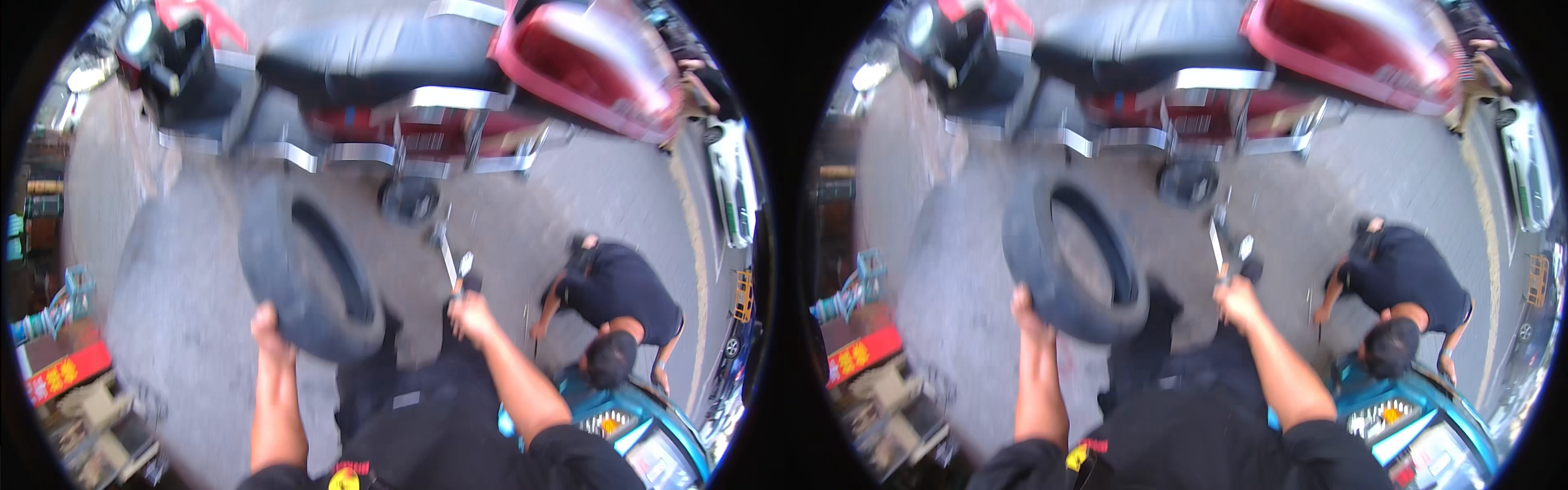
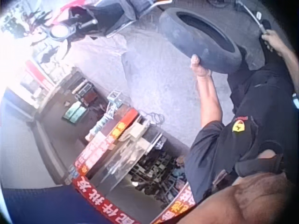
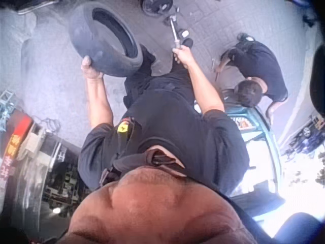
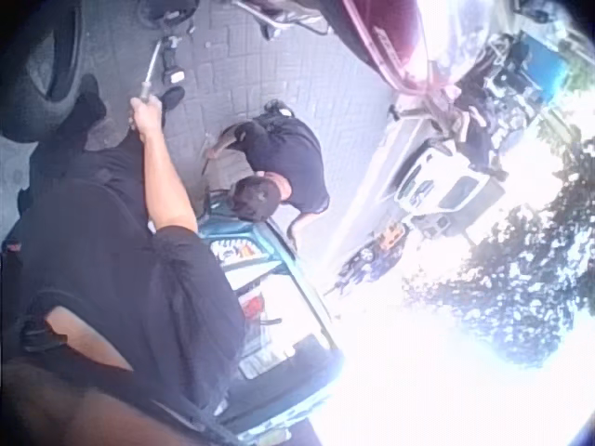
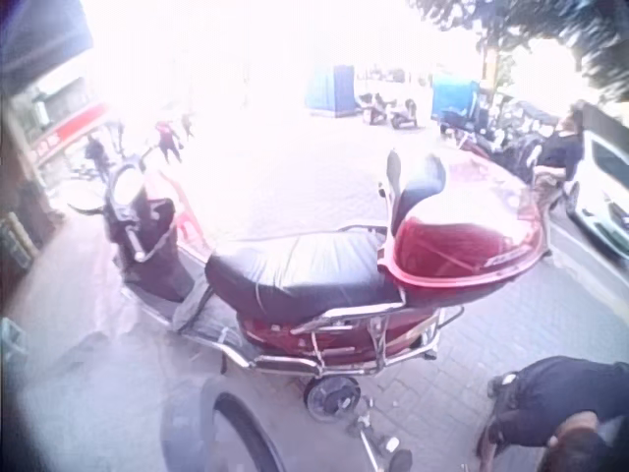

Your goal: The person removes a scooter tire and inner tube, then retrieves a screwdriver and socket from a toolbox. They remove a floor mat from the scooter and later walk toward a three-wheeled vehicle where another person is working.

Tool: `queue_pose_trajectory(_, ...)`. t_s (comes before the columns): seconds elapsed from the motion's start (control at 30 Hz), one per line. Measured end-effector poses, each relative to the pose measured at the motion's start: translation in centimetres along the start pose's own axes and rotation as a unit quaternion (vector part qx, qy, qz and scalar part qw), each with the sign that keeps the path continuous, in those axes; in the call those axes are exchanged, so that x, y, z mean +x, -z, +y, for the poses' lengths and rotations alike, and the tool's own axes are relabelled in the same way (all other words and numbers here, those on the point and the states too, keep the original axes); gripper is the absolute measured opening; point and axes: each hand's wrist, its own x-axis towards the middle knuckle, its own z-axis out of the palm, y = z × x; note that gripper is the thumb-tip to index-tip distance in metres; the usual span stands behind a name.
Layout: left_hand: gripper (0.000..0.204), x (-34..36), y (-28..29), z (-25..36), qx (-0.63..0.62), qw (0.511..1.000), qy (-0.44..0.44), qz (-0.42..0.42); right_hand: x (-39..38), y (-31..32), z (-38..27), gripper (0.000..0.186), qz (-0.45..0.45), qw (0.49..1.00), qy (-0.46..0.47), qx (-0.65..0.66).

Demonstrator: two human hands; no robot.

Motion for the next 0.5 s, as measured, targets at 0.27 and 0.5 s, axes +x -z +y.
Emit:
queue_pose_trajectory(0.27,0.052,0.9,-6.4,2.7,0.100,0.994,0.038,-0.017,0.2,-0.3,-2.1,0.015,-0.014,0.997,-0.069,-0.009)
queue_pose_trajectory(0.5,0.052,-0.8,-6.0,5.8,0.130,0.991,-0.002,0.016,0.7,1.1,-4.3,0.013,0.000,0.999,-0.034,-0.037)
